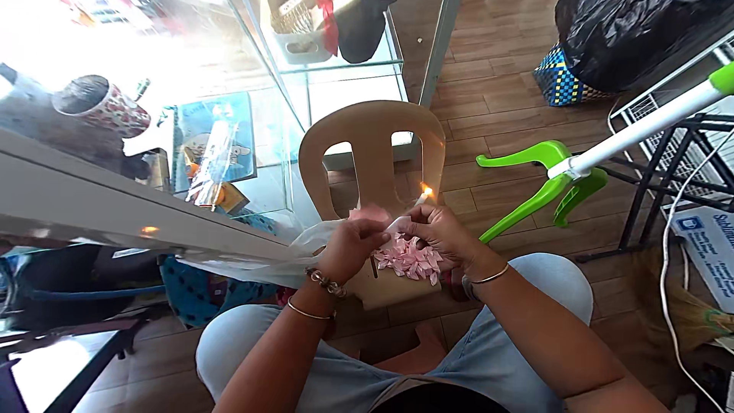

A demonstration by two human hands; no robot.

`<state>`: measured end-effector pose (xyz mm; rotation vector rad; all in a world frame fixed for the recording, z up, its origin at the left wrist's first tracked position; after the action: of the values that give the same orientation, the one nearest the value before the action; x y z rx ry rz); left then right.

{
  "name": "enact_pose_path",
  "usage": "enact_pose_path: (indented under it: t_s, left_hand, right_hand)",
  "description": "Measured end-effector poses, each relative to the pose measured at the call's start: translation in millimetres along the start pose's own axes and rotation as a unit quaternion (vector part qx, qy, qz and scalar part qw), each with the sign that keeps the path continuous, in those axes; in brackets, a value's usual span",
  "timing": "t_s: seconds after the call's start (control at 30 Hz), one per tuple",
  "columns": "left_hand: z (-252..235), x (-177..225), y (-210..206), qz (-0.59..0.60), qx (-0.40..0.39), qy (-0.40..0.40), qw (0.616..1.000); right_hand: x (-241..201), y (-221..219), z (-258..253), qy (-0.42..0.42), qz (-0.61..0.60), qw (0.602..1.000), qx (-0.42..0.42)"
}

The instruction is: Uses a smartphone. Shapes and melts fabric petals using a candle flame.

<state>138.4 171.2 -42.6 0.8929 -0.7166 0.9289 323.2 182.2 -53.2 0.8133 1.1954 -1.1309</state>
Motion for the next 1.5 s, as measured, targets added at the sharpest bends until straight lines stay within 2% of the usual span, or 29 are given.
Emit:
enact_pose_path:
  t_s: [0.13,0.23,0.33,0.4,0.47,0.6,0.7,0.8,0.9,1.0,1.1,1.27,1.4,1.5]
  left_hand:
    - [0.7,-0.2,-0.3,0.071,-0.027,0.015,0.997]
    - [2.1,-2.7,-1.7,0.133,-0.033,0.047,0.989]
    - [2.4,-8.2,-4.2,0.232,-0.022,0.087,0.969]
    - [2.3,-9.1,-5.3,0.308,-0.021,0.114,0.944]
    - [2.6,-8.5,-4.5,0.37,-0.02,0.136,0.919]
    - [3.4,-8.0,0.2,0.395,-0.031,0.122,0.91]
    - [5.2,-9.1,2.9,0.372,-0.049,0.083,0.923]
    - [6.7,-10.4,5.5,0.359,-0.046,0.06,0.93]
    - [10.3,-6.1,5.5,0.374,-0.002,0.07,0.925]
    - [10.2,-6.0,5.4,0.388,0.034,0.067,0.919]
    - [9.0,-6.9,3.2,0.405,0.045,0.06,0.911]
    - [10.3,-4.8,0.5,0.406,0.032,0.059,0.912]
    - [9.5,-4.6,0.3,0.41,0.027,0.055,0.91]
    - [8.9,-6.3,0.1,0.393,0.008,0.079,0.916]
  right_hand:
    - [-8.4,2.8,2.4,0.042,0.053,0.998,-0.017]
    - [-14.5,-1.1,5.4,0.153,0.156,0.976,-0.015]
    - [-16.9,-15.7,8.5,0.354,0.293,0.888,-0.002]
    - [-13.9,-26.3,9.9,0.424,0.37,0.826,0.006]
    - [-11.4,-32.8,9.9,0.454,0.416,0.788,0.018]
    - [-11.5,-35.9,6.6,0.457,0.441,0.772,0.033]
    - [-11.6,-36.7,5.4,0.448,0.424,0.787,0.029]
    - [-11.2,-33.7,3.5,0.397,0.332,0.855,0.02]
    - [-14.6,-29.4,3.6,0.288,0.204,0.935,0.027]
    - [-8.4,-29.1,1.8,0.188,0.09,0.978,0.024]
    - [0.9,-35.3,-0.6,0.109,-0.025,0.994,0.022]
    - [5.6,-40.6,-4.1,0.006,-0.155,0.987,0.045]
    - [6.7,-40.3,-5.1,-0.033,-0.205,0.976,0.064]
    - [4.4,-36.7,-4.4,-0.001,-0.169,0.983,0.07]
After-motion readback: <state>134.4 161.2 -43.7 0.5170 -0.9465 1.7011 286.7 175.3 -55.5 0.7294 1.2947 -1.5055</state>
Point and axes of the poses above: each hand's wrist, its own z-axis away from the middle knuckle, its own y-axis out of the back of the hand, x = y × z, the point moved 4 cm from there along -z, towards the middle knuckle, and after that the axes turned 10 degrees about y, right-handed, at the moved point
